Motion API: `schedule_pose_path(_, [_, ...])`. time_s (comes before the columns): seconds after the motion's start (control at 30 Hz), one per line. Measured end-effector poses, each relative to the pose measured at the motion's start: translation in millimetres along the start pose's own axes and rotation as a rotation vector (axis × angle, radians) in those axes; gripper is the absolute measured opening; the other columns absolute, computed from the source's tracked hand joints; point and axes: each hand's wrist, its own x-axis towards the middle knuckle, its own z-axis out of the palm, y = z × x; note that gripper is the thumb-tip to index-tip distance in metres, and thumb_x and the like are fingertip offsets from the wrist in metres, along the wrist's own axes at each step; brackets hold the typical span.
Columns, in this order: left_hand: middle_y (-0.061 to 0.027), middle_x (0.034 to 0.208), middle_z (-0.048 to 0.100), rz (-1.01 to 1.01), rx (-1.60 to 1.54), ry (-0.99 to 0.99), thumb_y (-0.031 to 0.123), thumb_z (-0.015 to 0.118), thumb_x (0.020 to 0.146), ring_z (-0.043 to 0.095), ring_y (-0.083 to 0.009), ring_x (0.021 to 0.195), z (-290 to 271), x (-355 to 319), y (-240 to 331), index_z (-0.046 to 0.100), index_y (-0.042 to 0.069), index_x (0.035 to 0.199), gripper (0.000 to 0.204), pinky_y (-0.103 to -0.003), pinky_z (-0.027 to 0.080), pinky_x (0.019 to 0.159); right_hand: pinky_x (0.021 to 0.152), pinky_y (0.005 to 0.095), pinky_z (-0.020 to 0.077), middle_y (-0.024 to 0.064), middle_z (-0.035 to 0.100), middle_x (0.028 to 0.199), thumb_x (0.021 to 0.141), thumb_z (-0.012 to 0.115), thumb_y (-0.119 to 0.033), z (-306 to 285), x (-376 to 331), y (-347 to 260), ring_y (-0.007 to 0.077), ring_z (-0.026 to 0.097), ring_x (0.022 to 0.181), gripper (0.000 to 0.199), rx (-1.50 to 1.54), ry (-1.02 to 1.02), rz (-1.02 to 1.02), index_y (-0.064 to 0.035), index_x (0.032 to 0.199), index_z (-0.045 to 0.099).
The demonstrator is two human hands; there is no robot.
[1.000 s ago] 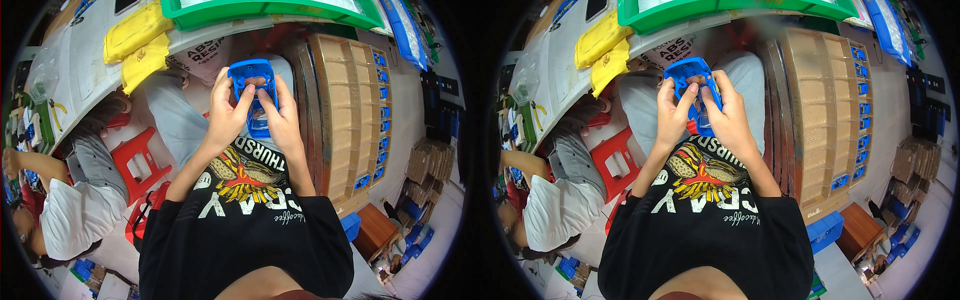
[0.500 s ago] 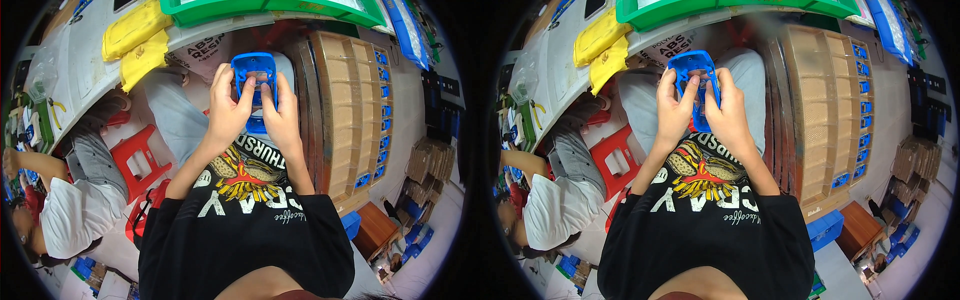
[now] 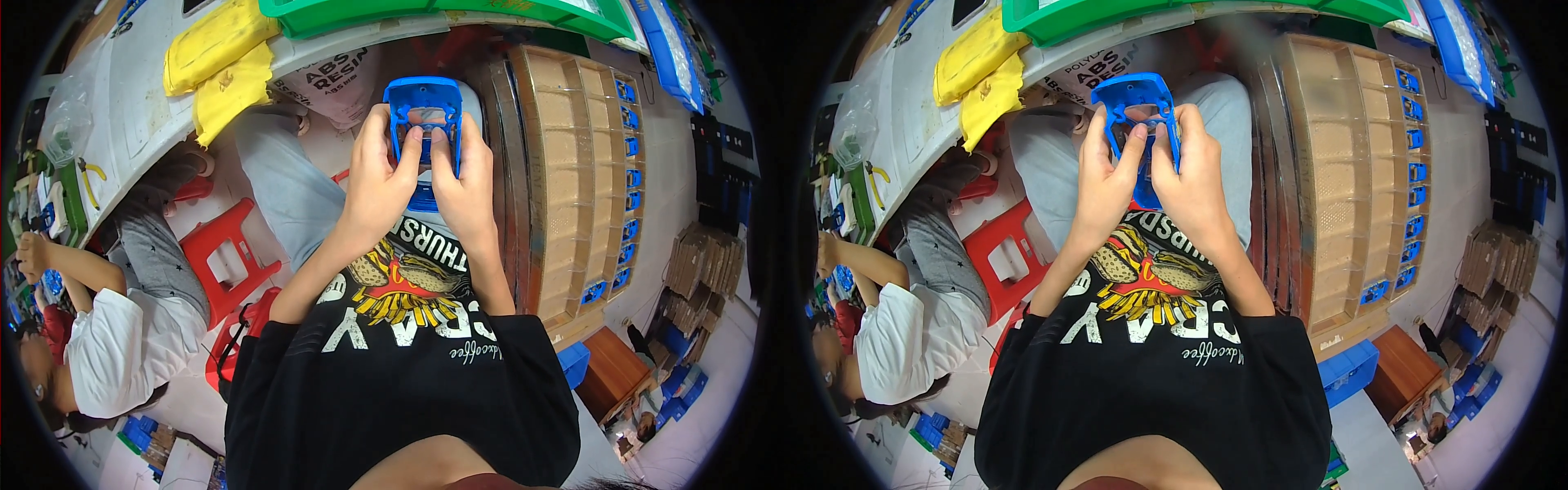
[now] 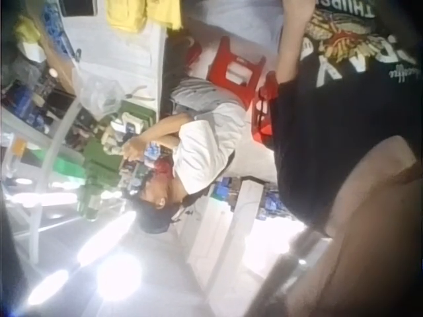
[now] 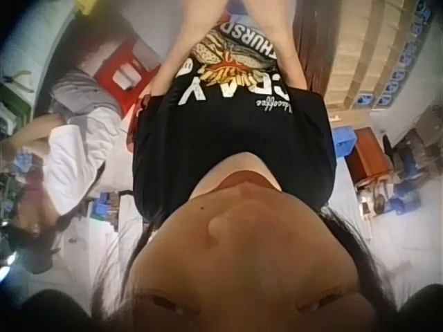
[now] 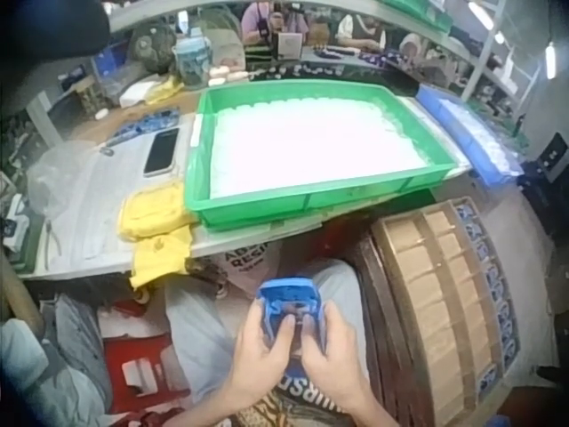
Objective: The person assembles plastic toy cars by hand, inserting clear plastic window components into blue car bodies.
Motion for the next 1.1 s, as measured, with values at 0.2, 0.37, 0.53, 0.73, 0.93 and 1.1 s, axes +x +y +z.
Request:
schedule_pose_path(0.2, [-0.0036,0.069,0.044,-0.052,-0.011,0.023,0.005,0.051,0.082,0.040,-0.0070,0.063,0.1,-2.5,6.1,0.040,0.001,0.081,0.012,-0.022,0.036,0.056,0.046,0.0247,0.0388,0.0104,0.055,0.065,0.082,0.043,0.000,0.4,-2.0,8.6,0.0090,0.050,0.052,0.002,0.003,-0.010,-0.014,0.0017,0.084,0.042])
schedule_pose_path(0.37, [-0.0017,0.072,0.046,-0.034,-0.112,0.057,0.003,0.052,0.082,0.043,-0.0055,0.067,-1.3,-0.4,1.9,0.040,0.002,0.080,0.012,-0.021,0.038,0.058,0.049,0.0250,0.0401,0.0104,0.054,0.066,0.082,0.043,0.000,1.8,-2.6,4.9,0.0096,0.051,0.056,0.006,0.038,-0.045,0.014,0.0021,0.088,0.043])
schedule_pose_path(0.53, [-0.0035,0.075,0.050,-0.052,-0.149,0.102,0.003,0.052,0.082,0.045,-0.0063,0.067,-1.6,1.2,5.7,0.042,0.002,0.082,0.011,-0.022,0.039,0.059,0.057,0.0249,0.0421,0.0101,0.055,0.073,0.080,0.042,0.002,-2.2,-11.2,14.7,0.0100,0.052,0.064,0.018,0.227,-0.152,0.112,0.0034,0.097,0.044])
schedule_pose_path(0.73, [-0.0036,0.073,0.050,-0.006,-0.062,0.127,0.003,0.053,0.081,0.045,-0.0071,0.067,-3.9,1.0,0.1,0.043,0.001,0.082,0.010,-0.022,0.039,0.059,0.063,0.0238,0.0433,0.0086,0.056,0.077,0.080,0.043,0.003,-2.2,-15.6,18.4,0.0091,0.053,0.070,0.021,0.195,-0.168,0.155,0.0029,0.101,0.047])
schedule_pose_path(0.93, [-0.0037,0.074,0.050,-0.015,-0.063,0.134,0.002,0.053,0.080,0.048,-0.0075,0.070,-3.9,-1.0,-2.2,0.043,0.002,0.082,0.010,-0.023,0.041,0.062,0.066,0.0236,0.0442,0.0071,0.057,0.079,0.083,0.043,0.001,0.7,-16.4,20.9,0.0080,0.053,0.073,0.020,0.275,-0.149,0.172,0.0026,0.102,0.048])
schedule_pose_path(1.1, [-0.0036,0.082,0.053,-0.082,-0.237,0.102,0.002,0.051,0.082,0.052,-0.0089,0.079,3.2,-8.5,8.1,0.046,0.000,0.091,0.010,-0.024,0.044,0.071,0.067,0.0236,0.0441,0.0083,0.058,0.082,0.084,0.043,0.000,1.1,-15.2,14.6,0.0082,0.053,0.076,0.021,0.307,-0.096,0.126,0.0022,0.103,0.049])
